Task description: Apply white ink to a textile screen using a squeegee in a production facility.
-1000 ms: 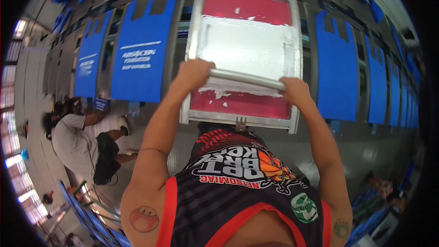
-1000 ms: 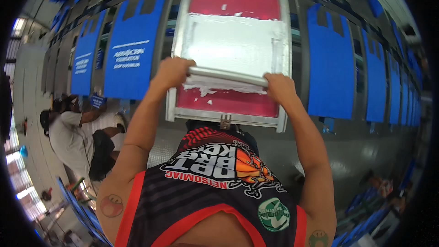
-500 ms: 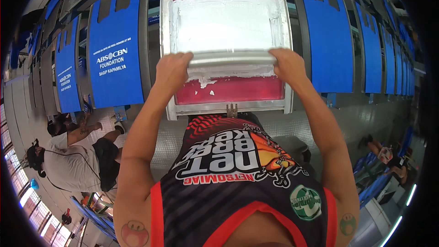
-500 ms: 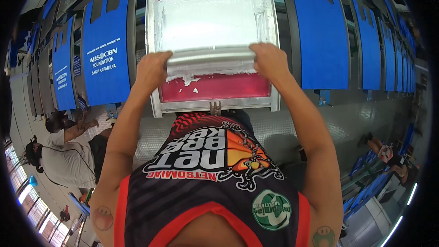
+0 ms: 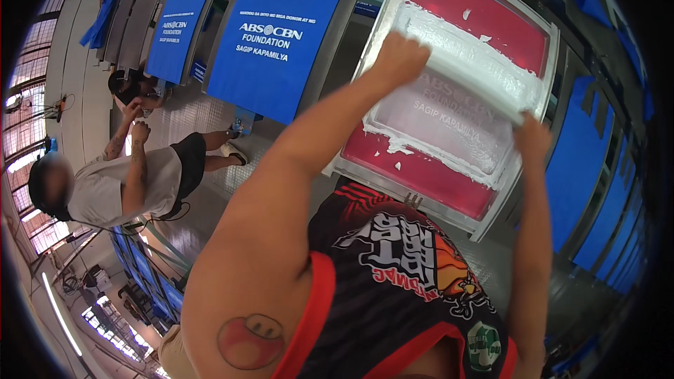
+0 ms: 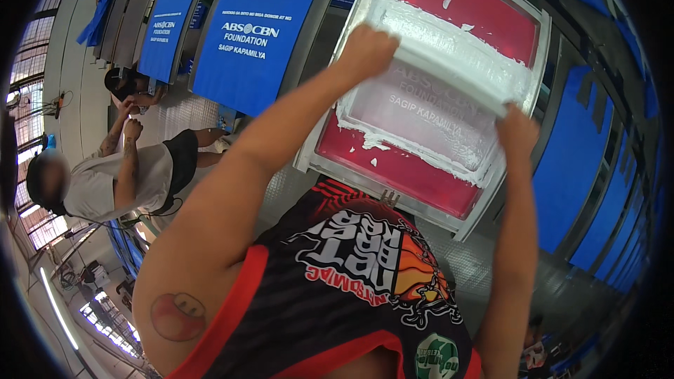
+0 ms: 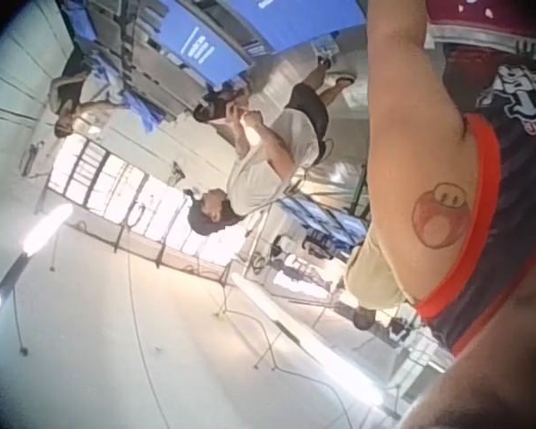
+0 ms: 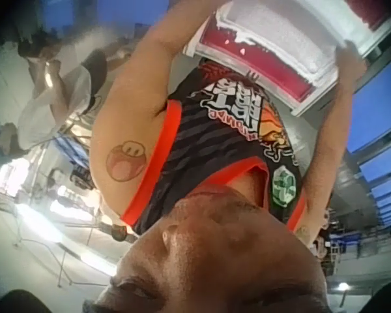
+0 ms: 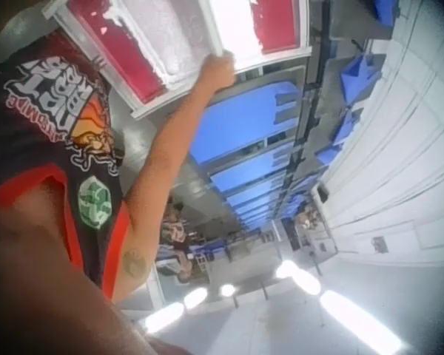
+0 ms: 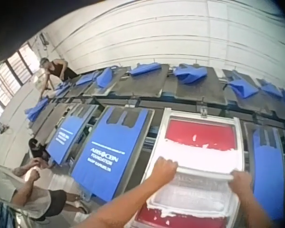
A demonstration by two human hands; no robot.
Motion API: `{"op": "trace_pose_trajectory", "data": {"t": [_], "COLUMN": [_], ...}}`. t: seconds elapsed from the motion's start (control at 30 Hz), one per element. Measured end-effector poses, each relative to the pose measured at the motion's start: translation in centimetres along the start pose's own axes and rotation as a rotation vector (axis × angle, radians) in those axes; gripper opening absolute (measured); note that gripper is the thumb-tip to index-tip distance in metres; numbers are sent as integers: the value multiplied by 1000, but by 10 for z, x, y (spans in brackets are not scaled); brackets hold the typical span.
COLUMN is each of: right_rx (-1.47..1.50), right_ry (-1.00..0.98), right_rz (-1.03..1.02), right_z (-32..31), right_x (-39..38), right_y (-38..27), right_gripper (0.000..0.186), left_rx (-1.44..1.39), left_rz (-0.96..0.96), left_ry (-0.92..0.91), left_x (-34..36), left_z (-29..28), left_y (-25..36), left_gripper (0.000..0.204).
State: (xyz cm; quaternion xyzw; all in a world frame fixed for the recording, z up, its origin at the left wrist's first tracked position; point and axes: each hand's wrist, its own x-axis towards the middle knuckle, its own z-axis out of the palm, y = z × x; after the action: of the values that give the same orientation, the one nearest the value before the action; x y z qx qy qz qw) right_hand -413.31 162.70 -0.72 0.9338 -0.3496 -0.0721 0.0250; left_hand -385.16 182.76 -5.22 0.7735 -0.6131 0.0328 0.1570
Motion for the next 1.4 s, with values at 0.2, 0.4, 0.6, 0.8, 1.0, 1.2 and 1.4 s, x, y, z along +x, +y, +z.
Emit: {"op": "trace_pose_trajectory", "data": {"t": [0.2,0.4,0.6,0.8,1.0,1.2,1.4], "right_rx": [-31,8,26,319,44,163,887], "right_ry": [-281,-36,-127,-41,-28,411,-1165], "right_rz": [39,29,66,49,81,-21,127], "right_z": [-1,16,-10,27,-9,-14,4], "right_x": [-45,-73,29,-153,49,72,-175], "right_y": [-4,-7,22,-26,13,20,-87], "right_gripper": [42,35,37,36,24,42,55], "left_rx": [-2,-43,31,-171,67,101,-152], "left_rz": [-147,-132,-116,-89,-131,-86,151], "left_ry": [-563,-170,-358,-164,-274,-390,-536], "left_x": [-27,-70,51,-132,60,140,186], "left_z": [-52,-16,-11,-44,-4,-3,-10], "left_y": [23,41,6,70,-1,62,33], "left_gripper": [19,12,8,13,16,21,46]}}
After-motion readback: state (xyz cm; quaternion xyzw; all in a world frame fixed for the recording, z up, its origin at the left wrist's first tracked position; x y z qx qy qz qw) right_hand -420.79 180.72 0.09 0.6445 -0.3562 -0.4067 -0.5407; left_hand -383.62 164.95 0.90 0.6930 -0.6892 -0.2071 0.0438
